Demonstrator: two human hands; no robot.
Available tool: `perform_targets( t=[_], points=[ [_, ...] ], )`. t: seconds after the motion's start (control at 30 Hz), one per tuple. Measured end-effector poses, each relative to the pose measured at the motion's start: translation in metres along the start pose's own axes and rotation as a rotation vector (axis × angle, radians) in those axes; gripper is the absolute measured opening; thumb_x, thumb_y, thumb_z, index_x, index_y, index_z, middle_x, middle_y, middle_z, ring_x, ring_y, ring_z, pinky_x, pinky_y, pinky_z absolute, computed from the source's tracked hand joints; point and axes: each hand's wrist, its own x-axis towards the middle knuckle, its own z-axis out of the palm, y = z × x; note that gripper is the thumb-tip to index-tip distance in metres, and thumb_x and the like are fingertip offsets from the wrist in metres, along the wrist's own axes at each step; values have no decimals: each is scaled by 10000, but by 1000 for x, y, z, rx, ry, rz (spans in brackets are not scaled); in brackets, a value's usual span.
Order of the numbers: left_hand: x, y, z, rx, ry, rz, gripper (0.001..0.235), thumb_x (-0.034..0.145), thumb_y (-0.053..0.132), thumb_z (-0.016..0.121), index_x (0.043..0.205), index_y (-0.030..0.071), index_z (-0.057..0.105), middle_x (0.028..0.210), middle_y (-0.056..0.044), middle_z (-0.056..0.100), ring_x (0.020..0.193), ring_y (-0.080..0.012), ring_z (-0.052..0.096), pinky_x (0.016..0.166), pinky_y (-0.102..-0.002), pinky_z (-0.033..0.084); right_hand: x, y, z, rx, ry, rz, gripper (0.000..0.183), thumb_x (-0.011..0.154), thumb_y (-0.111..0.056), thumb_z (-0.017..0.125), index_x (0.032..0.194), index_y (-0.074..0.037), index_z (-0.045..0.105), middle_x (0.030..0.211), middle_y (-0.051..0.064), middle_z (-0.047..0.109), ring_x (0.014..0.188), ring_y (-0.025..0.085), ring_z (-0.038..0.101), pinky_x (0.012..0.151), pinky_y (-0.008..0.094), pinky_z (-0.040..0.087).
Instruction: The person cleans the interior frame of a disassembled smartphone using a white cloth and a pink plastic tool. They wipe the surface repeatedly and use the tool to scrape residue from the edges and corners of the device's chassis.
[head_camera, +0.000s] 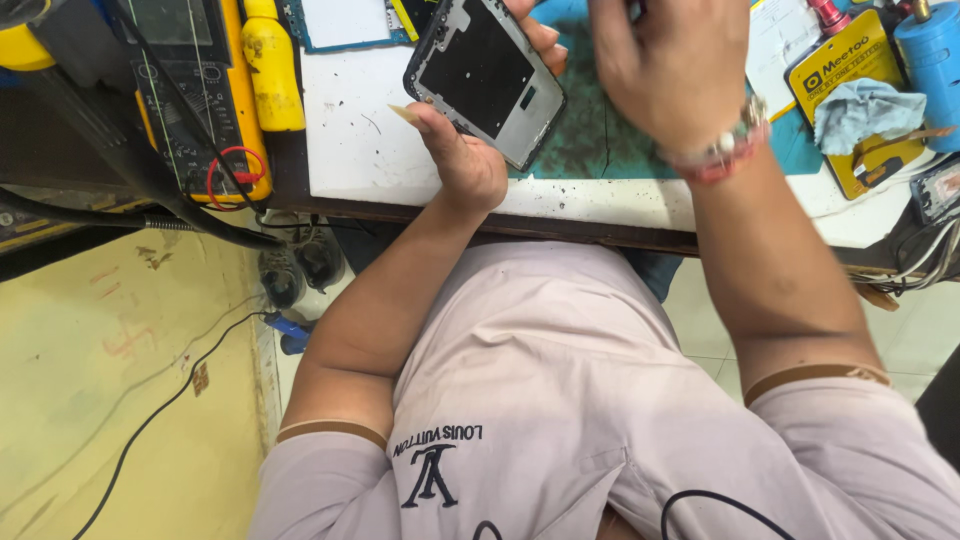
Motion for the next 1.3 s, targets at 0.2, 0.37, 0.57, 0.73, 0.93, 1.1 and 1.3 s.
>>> perform_targets(
  t=[0.2, 0.37, 0.57, 0.73, 0.93, 1.1, 1.3],
  points=[
    [-4, -6, -4, 29, 11, 24, 978, 962, 819, 334, 1471, 0, 495, 1329, -123, 657, 1233, -215, 664, 1079, -387, 521, -23, -43, -35, 247, -117, 190, 75, 1044, 53, 707, 1055, 4, 652, 979, 113, 679, 790, 222, 682, 722, 307, 542],
    [-6, -8, -6, 66, 7, 36, 973, 974, 816, 323, 1438, -15, 529, 1319, -118, 657, 1230, -217, 674, 1075, -391, 534, -38, -49, -30, 273, -101, 218, 89, 1028, 44, 726, 1055, -2, 655, 1035, 107, 703, 828, 220, 692, 748, 304, 556],
    [-5, -7, -5, 50, 12, 21, 967, 967, 815, 350, 1468, 1, 498, 1325, -121, 658, 1237, -218, 666, 1087, -391, 521, -38, -49, -28, 256, -107, 209, 102, 1017, 42, 742, 1054, -14, 665, 1017, 96, 712, 824, 219, 689, 740, 305, 549],
    [-6, -7, -6, 35, 18, 16, 962, 966, 811, 362, 1486, 10, 477, 1330, -126, 661, 1243, -217, 663, 1091, -390, 518, -38, -53, -32, 224, -135, 182, 101, 1004, 26, 748, 1054, -28, 679, 1029, 95, 709, 880, 253, 697, 781, 335, 544],
    [-4, -9, -7, 45, 6, 29, 964, 970, 813, 344, 1468, 3, 502, 1315, -116, 662, 1227, -209, 671, 1075, -385, 531, -42, -57, -33, 130, -181, 197, 97, 974, -20, 771, 1041, -74, 727, 1024, 74, 701, 976, 280, 672, 850, 383, 533],
    [-5, -9, -7, 55, -1, 21, 975, 958, 818, 348, 1497, 16, 481, 1328, -115, 659, 1214, -200, 644, 1090, -378, 519, -44, -59, -27, 38, -205, 184, 108, 945, -36, 775, 1033, -91, 747, 1055, 64, 695, 945, 279, 653, 795, 384, 521],
    [-8, -10, -5, 56, -4, 12, 1010, 925, 833, 382, 1518, 18, 461, 1361, -106, 633, 1235, -193, 615, 1120, -376, 491, -44, -69, -29, -26, -231, 190, 52, 991, -78, 766, 1036, -96, 746, 1045, 60, 686, 946, 279, 652, 793, 384, 526]
  ],
)
